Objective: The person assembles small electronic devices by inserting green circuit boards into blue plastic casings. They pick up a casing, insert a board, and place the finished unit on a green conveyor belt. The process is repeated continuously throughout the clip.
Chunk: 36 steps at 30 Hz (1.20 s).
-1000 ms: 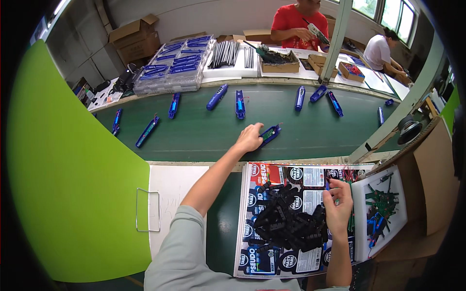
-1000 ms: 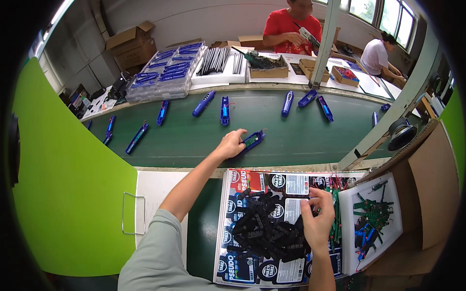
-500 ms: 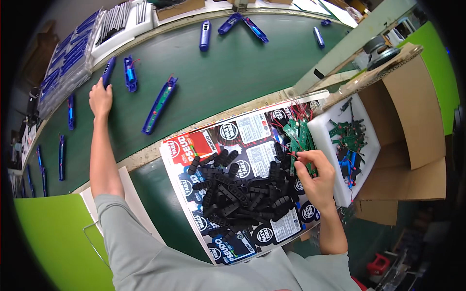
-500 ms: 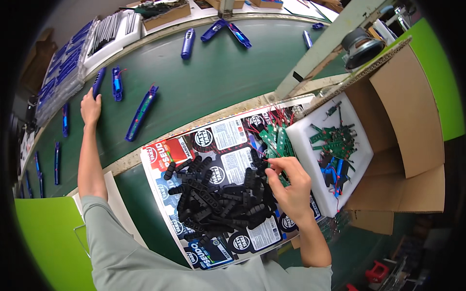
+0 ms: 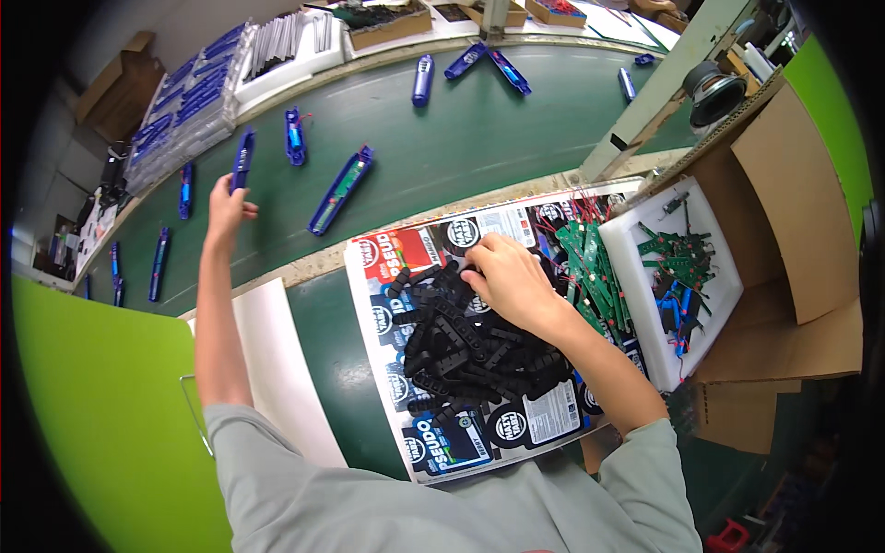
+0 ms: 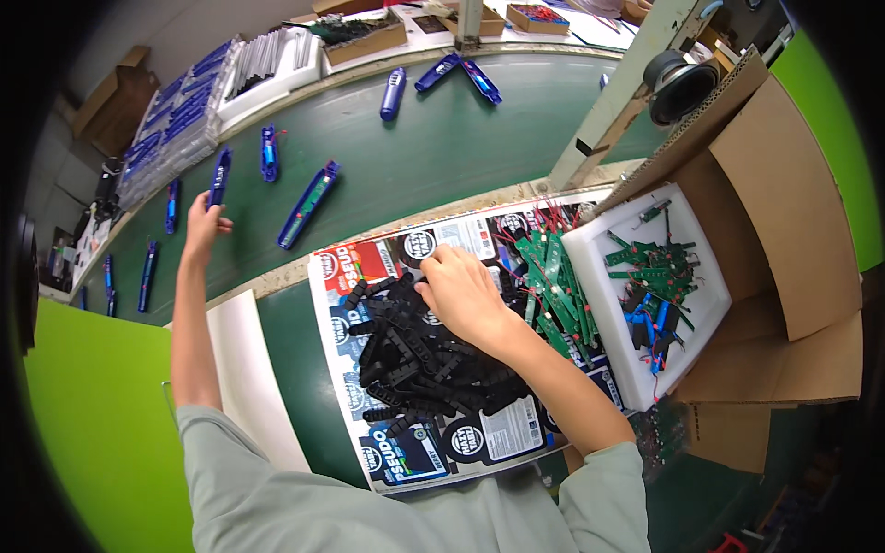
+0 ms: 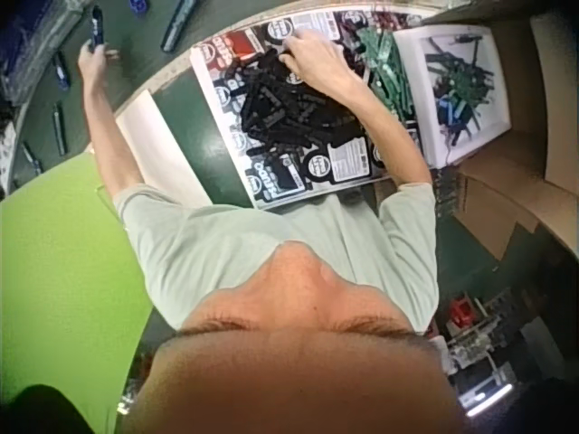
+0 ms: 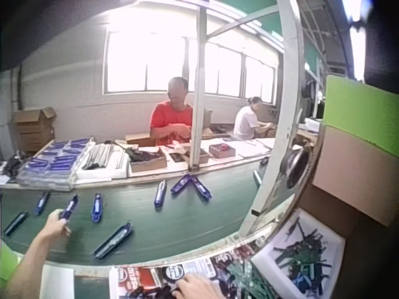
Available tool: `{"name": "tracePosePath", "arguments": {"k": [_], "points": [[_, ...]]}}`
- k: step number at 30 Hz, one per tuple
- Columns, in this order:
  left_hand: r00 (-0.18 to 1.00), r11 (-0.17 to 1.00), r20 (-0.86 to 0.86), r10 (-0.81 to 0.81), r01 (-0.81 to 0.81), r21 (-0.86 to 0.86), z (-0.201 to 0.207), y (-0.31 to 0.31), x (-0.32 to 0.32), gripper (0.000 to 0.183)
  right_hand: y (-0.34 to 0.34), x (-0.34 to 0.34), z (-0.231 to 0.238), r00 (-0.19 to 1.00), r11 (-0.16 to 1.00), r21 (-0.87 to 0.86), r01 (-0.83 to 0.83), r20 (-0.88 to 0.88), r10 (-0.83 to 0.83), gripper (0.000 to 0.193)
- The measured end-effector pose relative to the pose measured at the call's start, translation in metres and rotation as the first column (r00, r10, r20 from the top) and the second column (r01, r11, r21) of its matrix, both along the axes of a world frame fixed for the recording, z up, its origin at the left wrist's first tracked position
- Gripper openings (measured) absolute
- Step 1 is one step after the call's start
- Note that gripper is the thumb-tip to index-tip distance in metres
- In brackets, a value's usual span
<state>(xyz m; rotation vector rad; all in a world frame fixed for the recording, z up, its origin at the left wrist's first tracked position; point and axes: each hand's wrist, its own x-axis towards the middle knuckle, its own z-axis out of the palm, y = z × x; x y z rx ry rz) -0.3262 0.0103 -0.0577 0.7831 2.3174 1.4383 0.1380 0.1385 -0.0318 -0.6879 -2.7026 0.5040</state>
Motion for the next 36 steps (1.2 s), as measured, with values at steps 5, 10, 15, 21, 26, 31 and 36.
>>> {"name": "tracePosePath", "arguments": {"k": [5,10,15,21,26,31,36], "points": [[0.942,0.909,0.231,-0.245,0.14,0.393,0.028,0.002,0.129,0.019,0.005,0.006,-0.005,0.997,0.963,-0.269,0.011,-0.067,-0.03,0.015],[0.761,0.754,0.237,-0.603,0.447,0.482,0.038,0.01,0.24,0.025,0.004,0.022,0.037,0.93,0.945,-0.327,-0.003,-0.347,-0.118,0.013],[0.595,0.644,0.294,-0.748,0.542,0.54,0.049,0.028,0.299,0.028,0.005,0.042,0.062,0.753,0.858,-0.513,-0.031,-0.577,-0.318,0.016],[0.563,0.644,0.324,-0.76,0.59,0.487,0.048,0.02,0.323,0.027,-0.016,0.034,0.096,0.784,0.971,-0.205,0.12,-0.581,-0.219,0.014],[0.646,0.703,0.296,-0.704,0.571,0.425,0.052,0.014,0.326,0.021,-0.019,0.022,0.085,0.836,0.954,0.139,0.265,-0.527,-0.156,0.015],[0.78,0.764,0.127,-0.613,0.544,0.347,0.046,0.014,0.329,0.013,-0.028,0.019,0.091,0.789,0.872,0.222,0.437,-0.56,-0.253,0.025],[0.802,0.741,-0.249,-0.542,0.597,0.308,0.039,0.013,0.328,0.009,-0.012,0.036,0.086,0.836,0.964,-0.177,0.2,-0.482,-0.262,0.033]]}}
